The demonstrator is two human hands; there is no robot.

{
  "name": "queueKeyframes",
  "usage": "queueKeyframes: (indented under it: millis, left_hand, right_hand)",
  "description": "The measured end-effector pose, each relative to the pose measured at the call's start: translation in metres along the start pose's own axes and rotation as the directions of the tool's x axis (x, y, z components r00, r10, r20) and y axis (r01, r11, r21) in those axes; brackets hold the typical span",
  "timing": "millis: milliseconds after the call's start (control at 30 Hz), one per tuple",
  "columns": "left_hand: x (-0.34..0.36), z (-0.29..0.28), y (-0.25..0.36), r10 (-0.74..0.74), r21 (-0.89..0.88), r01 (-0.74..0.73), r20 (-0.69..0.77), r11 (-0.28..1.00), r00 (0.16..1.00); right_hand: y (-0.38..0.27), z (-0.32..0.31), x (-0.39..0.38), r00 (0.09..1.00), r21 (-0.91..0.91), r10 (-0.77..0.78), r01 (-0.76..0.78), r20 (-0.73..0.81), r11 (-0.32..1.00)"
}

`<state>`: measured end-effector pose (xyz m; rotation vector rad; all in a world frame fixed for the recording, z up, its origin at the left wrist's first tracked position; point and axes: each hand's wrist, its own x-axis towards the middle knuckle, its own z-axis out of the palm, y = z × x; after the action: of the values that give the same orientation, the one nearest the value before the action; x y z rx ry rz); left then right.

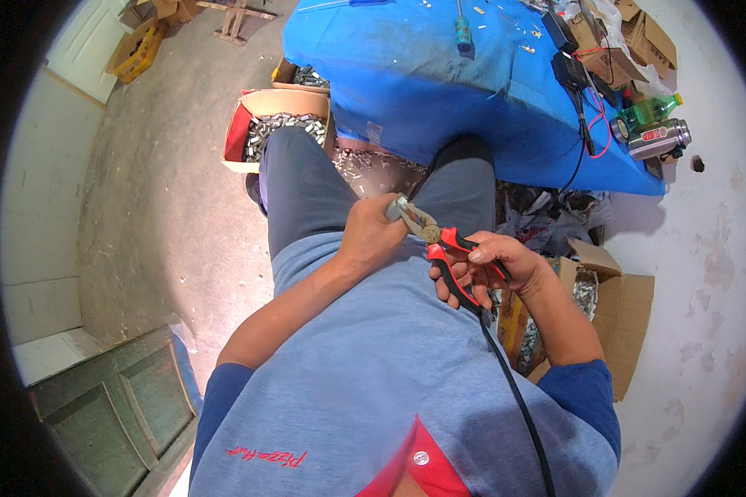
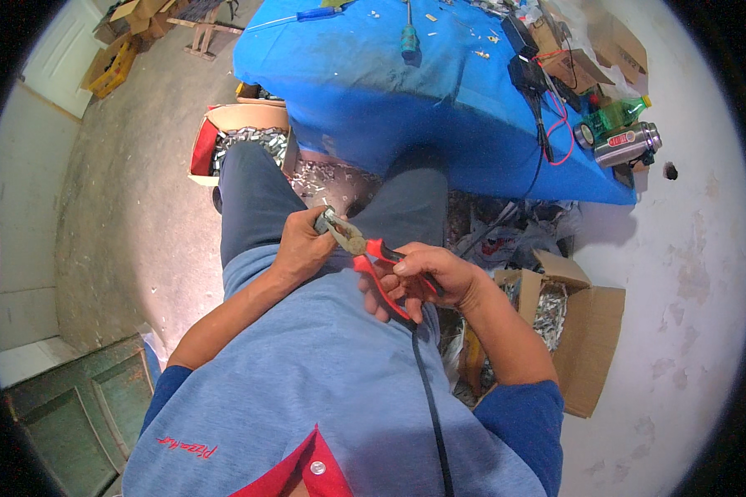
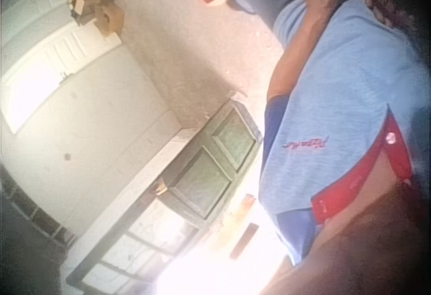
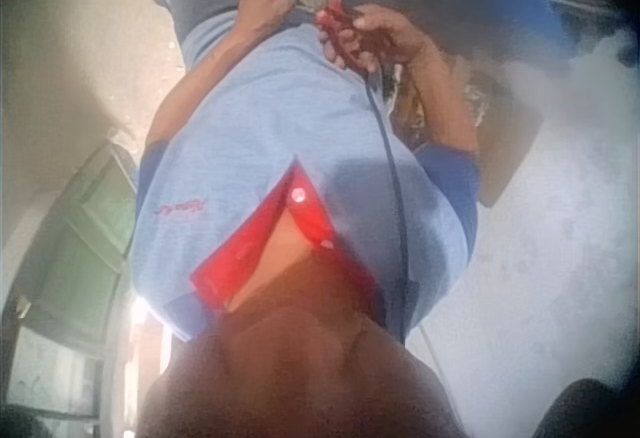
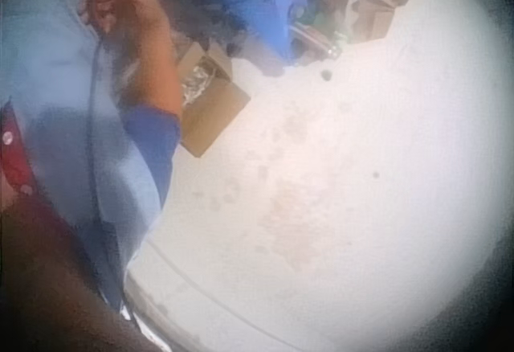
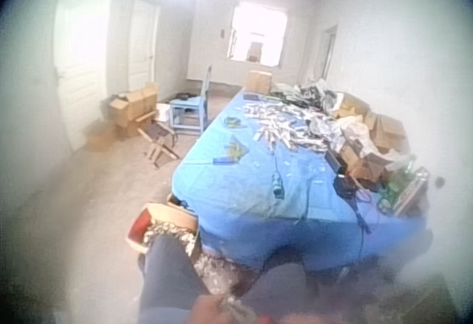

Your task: The person uses pliers to bend the metal edges of a small silver component and then uses a screwdriver to adjust it while holding the object in their lap.

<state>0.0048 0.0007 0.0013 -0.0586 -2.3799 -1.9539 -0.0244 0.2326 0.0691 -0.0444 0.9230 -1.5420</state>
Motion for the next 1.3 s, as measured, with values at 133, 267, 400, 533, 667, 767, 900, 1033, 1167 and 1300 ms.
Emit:
queueKeyframes:
  millis: [133,267,400,533,667,767,900,1033,1167,1300]
  left_hand:
    - [0.001,0.002,-0.006,-0.009,-0.021,0.009,-0.006,1.0,1.0]
    - [0.001,0.0,-0.004,-0.024,-0.012,0.024,0.015,1.0,1.0]
    - [0.002,-0.004,-0.006,-0.115,-0.062,0.119,0.072,0.991,0.991]
    - [0.003,-0.007,-0.005,-0.187,-0.219,0.225,0.181,0.95,0.966]
    - [0.003,-0.009,0.001,-0.291,-0.358,0.398,0.317,0.845,0.903]
    - [0.001,-0.011,-0.006,-0.314,-0.385,0.482,0.422,0.787,0.85]
    - [0.003,-0.013,0.002,-0.279,-0.436,0.514,0.496,0.739,0.822]
    - [0.003,-0.017,0.003,-0.268,-0.432,0.551,0.558,0.714,0.785]
    - [0.004,-0.017,-0.004,-0.26,-0.434,0.582,0.601,0.687,0.756]
    - [0.004,-0.015,0.0,-0.286,-0.414,0.587,0.59,0.695,0.755]
  right_hand:
    - [0.003,-0.005,0.002,1.0,0.043,-0.011,0.01,0.023,0.999]
    - [0.004,-0.005,0.0,0.998,0.009,-0.053,0.054,-0.021,0.999]
    - [-0.002,0.0,-0.006,0.96,-0.148,-0.167,0.136,-0.224,0.98]
    - [-0.005,0.021,0.004,0.778,-0.596,-0.45,0.122,-0.439,0.793]
    - [-0.008,0.021,0.029,0.58,-0.824,-0.726,0.158,-0.368,0.545]
    - [-0.02,0.024,0.05,0.535,-0.817,-0.776,0.246,-0.334,0.522]
    - [-0.03,0.023,0.062,0.726,-0.658,-0.633,0.342,-0.268,0.671]
    - [-0.029,0.019,0.069,0.754,-0.627,-0.611,0.36,-0.24,0.691]
    - [-0.023,0.009,0.073,0.762,-0.574,-0.584,0.356,-0.278,0.737]
    - [-0.02,0.008,0.076,0.756,-0.516,-0.6,0.417,-0.26,0.748]
